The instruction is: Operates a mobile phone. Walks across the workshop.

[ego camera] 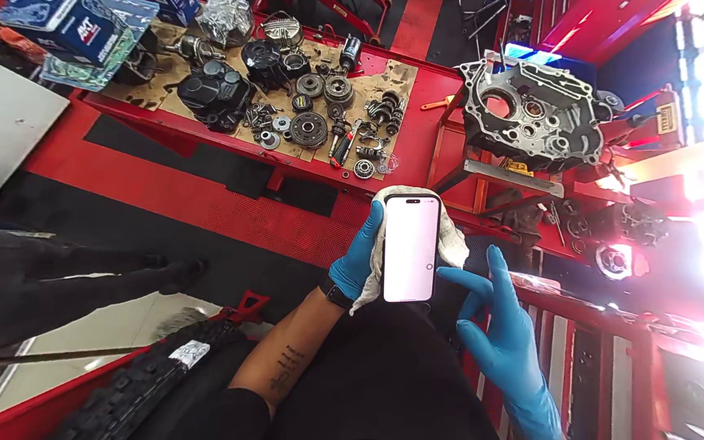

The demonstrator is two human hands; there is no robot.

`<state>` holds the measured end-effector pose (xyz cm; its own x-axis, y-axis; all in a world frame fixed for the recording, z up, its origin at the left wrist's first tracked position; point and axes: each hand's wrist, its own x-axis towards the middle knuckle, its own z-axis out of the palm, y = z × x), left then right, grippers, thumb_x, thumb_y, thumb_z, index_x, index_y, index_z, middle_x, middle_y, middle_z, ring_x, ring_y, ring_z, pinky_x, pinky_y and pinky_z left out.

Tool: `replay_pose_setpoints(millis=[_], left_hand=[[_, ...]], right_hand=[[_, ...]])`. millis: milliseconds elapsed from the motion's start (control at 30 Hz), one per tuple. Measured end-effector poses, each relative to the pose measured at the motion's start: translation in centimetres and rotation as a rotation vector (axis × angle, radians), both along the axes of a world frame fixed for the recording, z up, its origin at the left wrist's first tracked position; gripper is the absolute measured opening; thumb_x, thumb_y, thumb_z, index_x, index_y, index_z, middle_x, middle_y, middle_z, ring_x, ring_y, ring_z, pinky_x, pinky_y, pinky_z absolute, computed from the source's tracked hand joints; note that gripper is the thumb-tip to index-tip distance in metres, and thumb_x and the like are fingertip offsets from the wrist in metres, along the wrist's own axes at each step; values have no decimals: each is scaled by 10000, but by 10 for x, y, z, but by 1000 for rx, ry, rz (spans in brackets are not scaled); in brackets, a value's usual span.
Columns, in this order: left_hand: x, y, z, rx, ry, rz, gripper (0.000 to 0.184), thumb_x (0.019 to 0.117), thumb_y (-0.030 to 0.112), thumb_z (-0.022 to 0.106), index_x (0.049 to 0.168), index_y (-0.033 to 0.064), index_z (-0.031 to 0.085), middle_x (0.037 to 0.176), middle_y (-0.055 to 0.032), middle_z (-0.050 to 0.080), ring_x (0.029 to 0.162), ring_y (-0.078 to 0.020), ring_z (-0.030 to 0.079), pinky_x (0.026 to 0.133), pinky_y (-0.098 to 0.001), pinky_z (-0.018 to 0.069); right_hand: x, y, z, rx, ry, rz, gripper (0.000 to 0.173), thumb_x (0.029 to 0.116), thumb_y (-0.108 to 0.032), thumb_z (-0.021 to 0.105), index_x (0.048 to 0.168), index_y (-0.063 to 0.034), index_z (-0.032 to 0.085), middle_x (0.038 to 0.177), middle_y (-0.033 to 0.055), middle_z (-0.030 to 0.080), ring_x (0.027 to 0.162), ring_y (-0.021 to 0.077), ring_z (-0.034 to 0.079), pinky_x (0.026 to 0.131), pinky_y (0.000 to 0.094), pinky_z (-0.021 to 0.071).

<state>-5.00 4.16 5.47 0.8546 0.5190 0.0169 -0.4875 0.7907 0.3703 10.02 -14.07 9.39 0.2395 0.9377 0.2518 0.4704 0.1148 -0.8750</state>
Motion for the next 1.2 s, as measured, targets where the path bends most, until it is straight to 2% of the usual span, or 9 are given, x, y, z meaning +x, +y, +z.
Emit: replay_pose_setpoints(millis=[200, 567, 1100, 1200], left_hand=[[0, 1, -2, -7, -50, -31, 589, 1016, 589, 483, 1344, 121, 622, 1252, -100, 707, 1168, -186, 680, 1009, -381, 560], [-2, 2, -3, -11, -106, -47, 590, 1024, 587, 463, 1361, 129, 622, 1278, -100, 698, 1194, -182, 669, 1027, -375, 548], [0, 0, 0, -12, -79, -28, 575, 1027, 572, 472, 1351, 124, 628, 1268, -105, 702, 1182, -186, 675, 1023, -380, 552], [0, 0, 0, -15, -82, -31, 576, 1019, 577, 484, 1346, 127, 635, 1265, -100, 706, 1178, -182, 678, 1021, -375, 554]], right_hand=[[2, 1, 1, 5, 17, -5, 866, 961, -392, 606, 1639, -103, 150, 1301, -20, 703, 676, -34, 562, 573, 141, 467], [2, 2, -2, 2, 9, 10, 845, 970, -414, 599, 1648, -170, 157, 1288, -42, 709, 676, -26, 562, 570, 146, 459], [1, 0, -1, 3, 18, 23, 848, 966, -406, 595, 1649, -169, 152, 1282, -39, 710, 659, -27, 536, 561, 142, 438], [1, 1, -1, -7, 32, 52, 904, 949, -421, 624, 1651, -156, 120, 1312, -37, 699, 660, -29, 548, 562, 147, 453]])
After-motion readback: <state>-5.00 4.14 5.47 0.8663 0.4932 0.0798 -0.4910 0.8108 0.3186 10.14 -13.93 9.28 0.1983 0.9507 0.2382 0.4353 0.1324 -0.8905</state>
